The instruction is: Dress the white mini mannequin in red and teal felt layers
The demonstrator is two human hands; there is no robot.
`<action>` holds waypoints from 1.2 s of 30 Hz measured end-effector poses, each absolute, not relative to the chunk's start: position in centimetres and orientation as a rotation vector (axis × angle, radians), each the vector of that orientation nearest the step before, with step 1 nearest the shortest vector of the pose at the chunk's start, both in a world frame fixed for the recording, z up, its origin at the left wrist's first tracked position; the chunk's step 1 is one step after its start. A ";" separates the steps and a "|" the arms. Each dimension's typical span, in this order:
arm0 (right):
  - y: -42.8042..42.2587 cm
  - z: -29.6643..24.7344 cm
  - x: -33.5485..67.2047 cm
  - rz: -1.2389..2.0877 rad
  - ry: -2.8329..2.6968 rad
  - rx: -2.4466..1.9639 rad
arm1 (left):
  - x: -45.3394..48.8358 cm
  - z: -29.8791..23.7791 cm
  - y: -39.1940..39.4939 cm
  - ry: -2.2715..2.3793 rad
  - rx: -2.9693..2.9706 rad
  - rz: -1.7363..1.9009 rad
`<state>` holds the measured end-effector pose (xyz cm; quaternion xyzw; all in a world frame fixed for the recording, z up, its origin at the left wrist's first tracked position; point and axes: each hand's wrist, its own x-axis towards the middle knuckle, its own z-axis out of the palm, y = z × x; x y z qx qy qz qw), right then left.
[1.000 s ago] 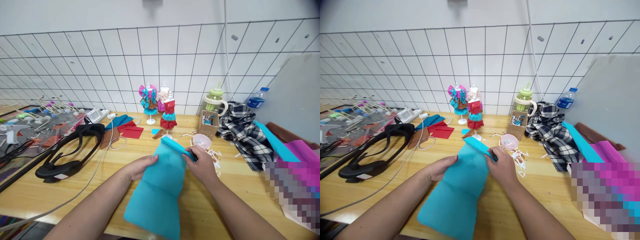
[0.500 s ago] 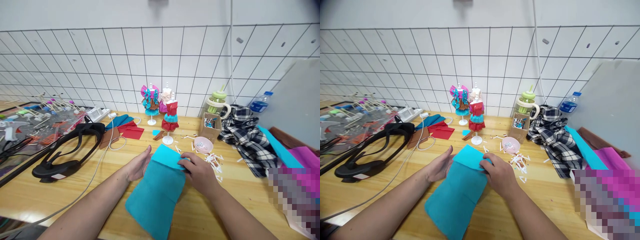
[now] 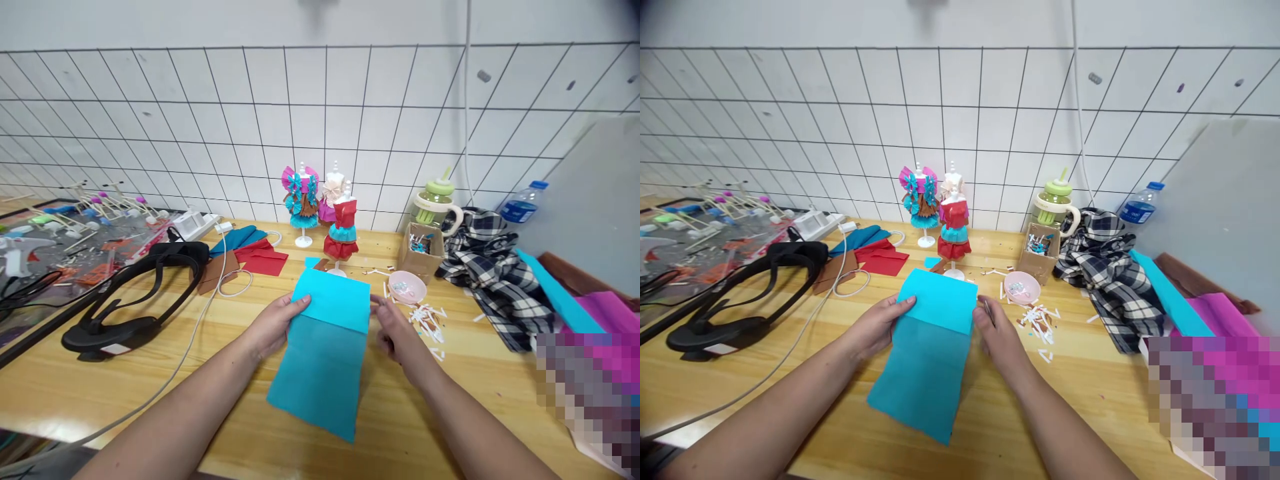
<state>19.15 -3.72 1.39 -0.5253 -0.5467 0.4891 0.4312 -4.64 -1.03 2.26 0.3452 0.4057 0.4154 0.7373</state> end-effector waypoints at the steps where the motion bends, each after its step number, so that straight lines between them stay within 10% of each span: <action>1: -3.7 1.2 18.9 1.381 -1.285 -1.300 | -4.6 2.3 -1.1 0.901 0.776 0.925; 20: -3.3 1.1 18.7 1.552 -0.891 -1.240 | -3.7 2.0 -1.4 0.886 0.963 0.965; 31: -3.0 2.6 22.8 1.961 -1.330 -1.088 | -9.5 2.2 0.3 0.889 1.116 0.219; 36: -4.1 3.8 21.9 2.006 -1.809 -0.870 | -8.0 3.5 -0.3 0.775 1.415 0.660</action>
